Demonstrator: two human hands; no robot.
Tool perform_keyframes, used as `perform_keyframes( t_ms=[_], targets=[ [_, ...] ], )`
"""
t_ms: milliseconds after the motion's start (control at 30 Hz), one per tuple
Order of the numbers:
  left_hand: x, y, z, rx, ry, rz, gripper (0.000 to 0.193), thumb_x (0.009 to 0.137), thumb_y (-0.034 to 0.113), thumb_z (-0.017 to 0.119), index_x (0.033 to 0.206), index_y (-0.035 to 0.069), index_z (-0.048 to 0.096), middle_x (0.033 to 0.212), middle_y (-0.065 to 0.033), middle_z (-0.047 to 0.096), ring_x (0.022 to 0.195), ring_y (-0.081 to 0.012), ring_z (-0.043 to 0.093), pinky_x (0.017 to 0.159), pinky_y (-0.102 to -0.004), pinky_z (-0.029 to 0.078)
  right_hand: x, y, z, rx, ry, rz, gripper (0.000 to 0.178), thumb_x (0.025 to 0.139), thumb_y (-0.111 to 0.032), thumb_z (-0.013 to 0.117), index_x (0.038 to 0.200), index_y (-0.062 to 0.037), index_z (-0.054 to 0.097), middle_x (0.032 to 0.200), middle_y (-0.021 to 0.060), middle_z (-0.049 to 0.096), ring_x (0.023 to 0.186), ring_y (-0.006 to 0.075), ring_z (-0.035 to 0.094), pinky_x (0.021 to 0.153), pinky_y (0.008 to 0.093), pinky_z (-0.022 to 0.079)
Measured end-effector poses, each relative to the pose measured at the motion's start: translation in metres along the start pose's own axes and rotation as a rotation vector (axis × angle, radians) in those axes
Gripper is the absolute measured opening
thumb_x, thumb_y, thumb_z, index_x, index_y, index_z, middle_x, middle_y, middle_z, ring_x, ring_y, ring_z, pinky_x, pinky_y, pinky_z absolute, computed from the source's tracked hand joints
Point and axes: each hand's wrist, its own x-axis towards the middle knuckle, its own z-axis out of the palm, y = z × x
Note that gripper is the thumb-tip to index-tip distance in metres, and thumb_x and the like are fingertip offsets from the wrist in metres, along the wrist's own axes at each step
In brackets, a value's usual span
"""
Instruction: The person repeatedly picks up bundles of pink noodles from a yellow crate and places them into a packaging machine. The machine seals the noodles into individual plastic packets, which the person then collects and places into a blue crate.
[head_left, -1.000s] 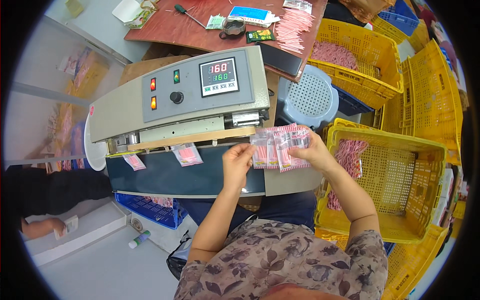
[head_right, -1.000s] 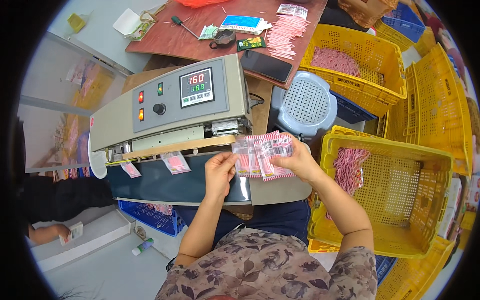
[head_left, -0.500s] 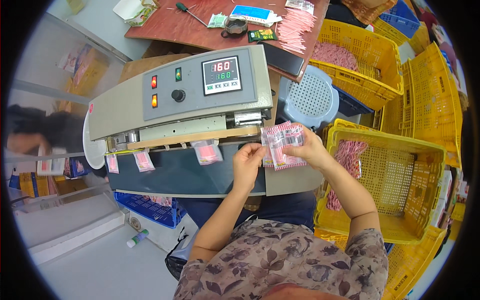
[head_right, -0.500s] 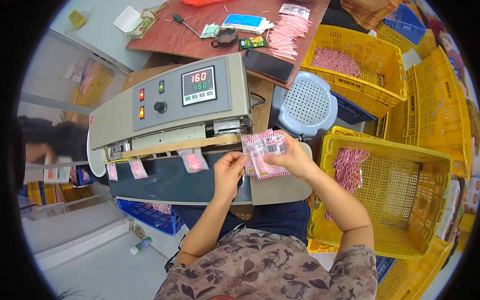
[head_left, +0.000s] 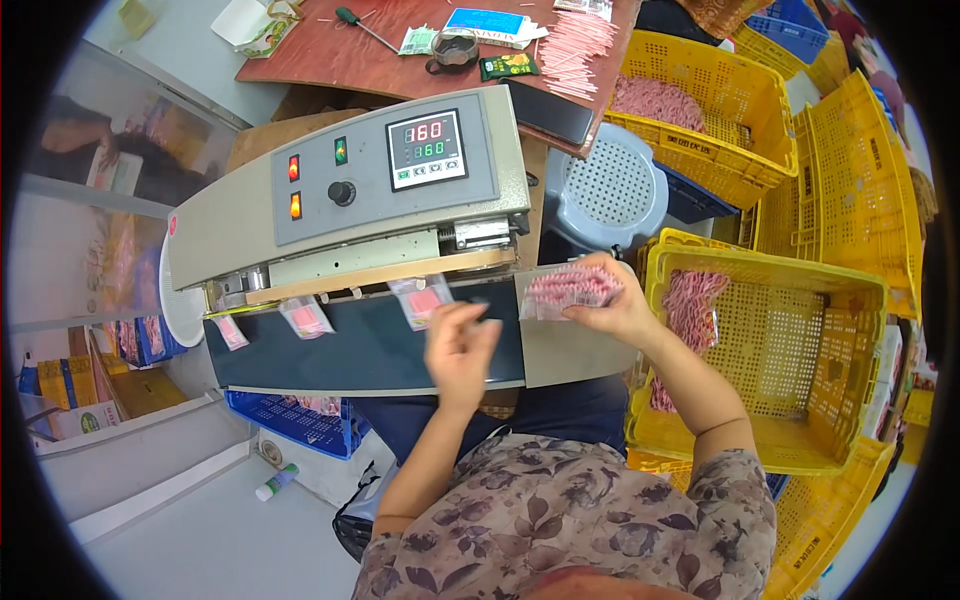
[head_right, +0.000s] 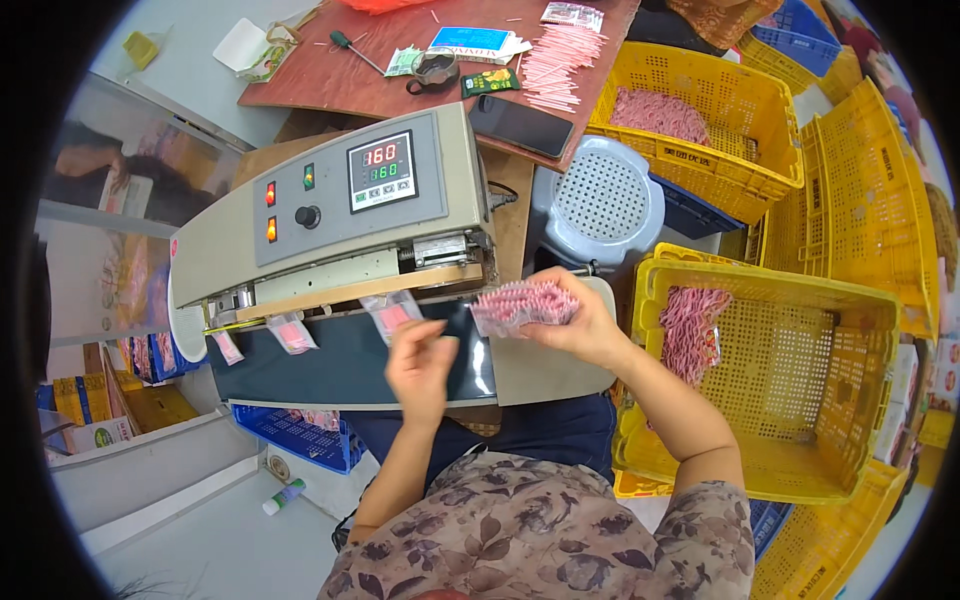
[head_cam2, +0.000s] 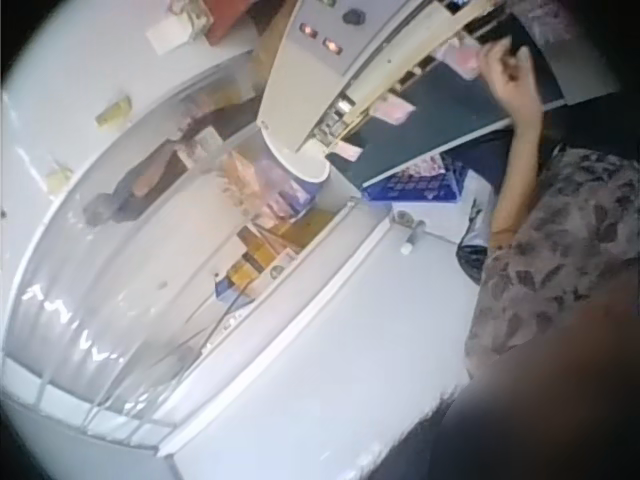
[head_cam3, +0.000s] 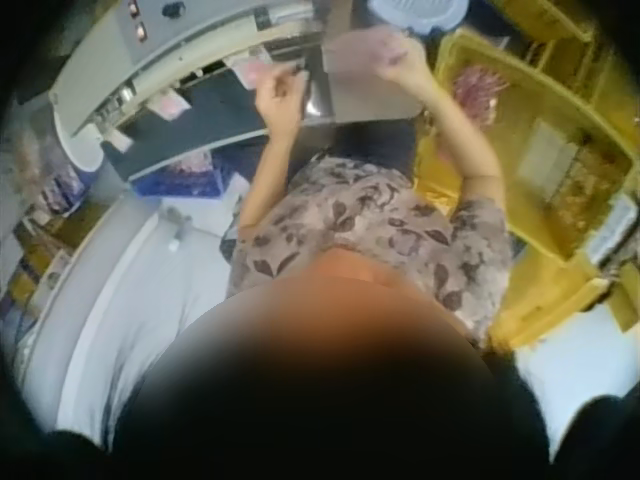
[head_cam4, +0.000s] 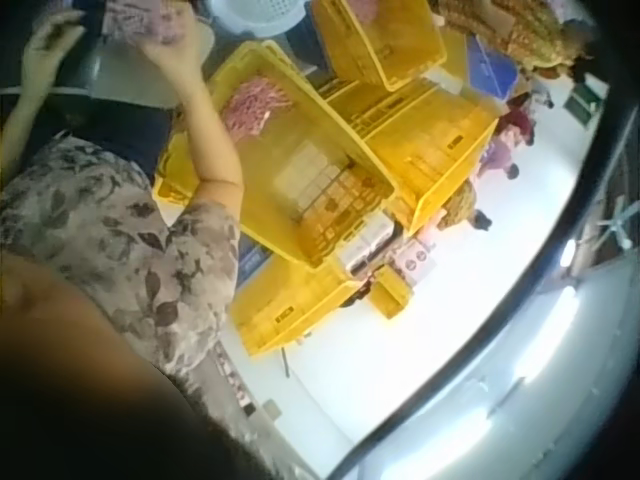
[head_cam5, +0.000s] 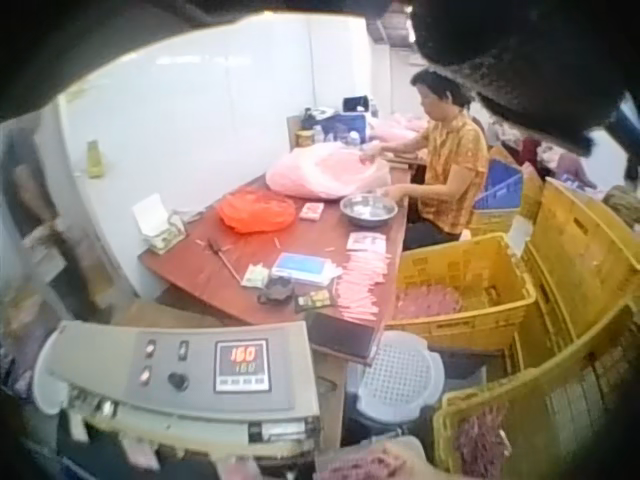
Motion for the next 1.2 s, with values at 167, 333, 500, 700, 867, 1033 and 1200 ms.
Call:
perform_keyframes(
  t_ms=[167, 333, 500, 700, 867, 1033, 1200],
  targets=[
    [0.010, -0.024, 0.023, -0.065, -0.282, -0.111, 0.021, 0.073, 0.001, 0.066, 0.093, -0.003, 0.059, 0.084, -0.0030, 0.054, 0.061, -0.0041, 0.045, 0.051, -0.0165, 0.035, -0.006, 0.014, -0.001, -0.147, -0.044, -0.002, 0.034, 0.072, -0.001, 0.067, 0.104, -0.0019, 0.055, 0.095, 0.0018, 0.059, 0.086, 0.0082, 0.054, 0.078, 0.0244, 0.044],
    [0.018, -0.019, 0.030, -0.344, -0.147, -0.494, 0.009, 0.077, 0.004, 0.064, 0.082, -0.002, 0.060, 0.061, 0.0014, 0.053, 0.049, -0.0017, 0.041, 0.042, -0.0155, 0.029, 0.003, 0.004, 0.001, 0.024, -0.007, 0.183, 0.033, 0.071, -0.002, 0.068, 0.101, 0.0000, 0.055, 0.091, 0.0022, 0.060, 0.081, 0.0081, 0.055, 0.074, 0.0240, 0.046],
    [0.035, -0.017, 0.016, -0.435, -0.059, -0.641, 0.008, 0.077, 0.004, 0.064, 0.082, -0.002, 0.060, 0.063, 0.0003, 0.055, 0.046, -0.0029, 0.042, 0.039, -0.0151, 0.029, 0.021, -0.005, 0.006, 0.154, 0.067, 0.328, 0.033, 0.070, -0.001, 0.067, 0.101, 0.0008, 0.055, 0.092, 0.0049, 0.061, 0.080, 0.0105, 0.057, 0.074, 0.0257, 0.047],
    [0.029, -0.029, -0.028, -0.370, 0.150, -0.621, 0.007, 0.078, 0.001, 0.061, 0.082, -0.002, 0.057, 0.063, -0.0014, 0.054, 0.046, -0.0036, 0.042, 0.038, -0.0158, 0.029, 0.024, -0.005, 0.004, 0.271, 0.054, 0.409, 0.033, 0.070, 0.001, 0.066, 0.102, 0.0017, 0.054, 0.094, 0.0073, 0.061, 0.082, 0.0134, 0.060, 0.075, 0.0272, 0.048],
    [-0.003, -0.025, -0.004, 0.026, 0.195, -0.114, 0.010, 0.080, 0.006, 0.061, 0.087, 0.000, 0.055, 0.067, 0.0009, 0.053, 0.052, -0.0019, 0.040, 0.045, -0.0161, 0.031, 0.022, -0.006, 0.007, 0.299, 0.011, 0.404, 0.034, 0.070, 0.001, 0.066, 0.103, 0.0013, 0.055, 0.094, 0.0069, 0.061, 0.082, 0.0125, 0.059, 0.074, 0.0268, 0.048],
    [0.019, -0.028, 0.024, -0.400, -0.083, -0.568, 0.010, 0.080, 0.007, 0.060, 0.086, -0.002, 0.060, 0.063, 0.0015, 0.053, 0.050, -0.0026, 0.041, 0.044, -0.0160, 0.030, 0.028, -0.007, 0.011, 0.256, 0.007, 0.359, 0.033, 0.070, 0.001, 0.067, 0.101, 0.0011, 0.056, 0.092, 0.0059, 0.062, 0.080, 0.0116, 0.059, 0.073, 0.0262, 0.048],
    [0.025, -0.029, -0.010, -0.371, 0.059, -0.630, 0.007, 0.079, 0.005, 0.061, 0.083, -0.001, 0.060, 0.063, 0.0009, 0.053, 0.047, -0.0026, 0.042, 0.039, -0.0146, 0.029, 0.027, -0.006, 0.006, 0.313, 0.056, 0.421, 0.033, 0.071, 0.000, 0.067, 0.102, 0.0009, 0.057, 0.091, 0.0053, 0.062, 0.078, 0.0109, 0.059, 0.073, 0.0263, 0.048]
  ],
)
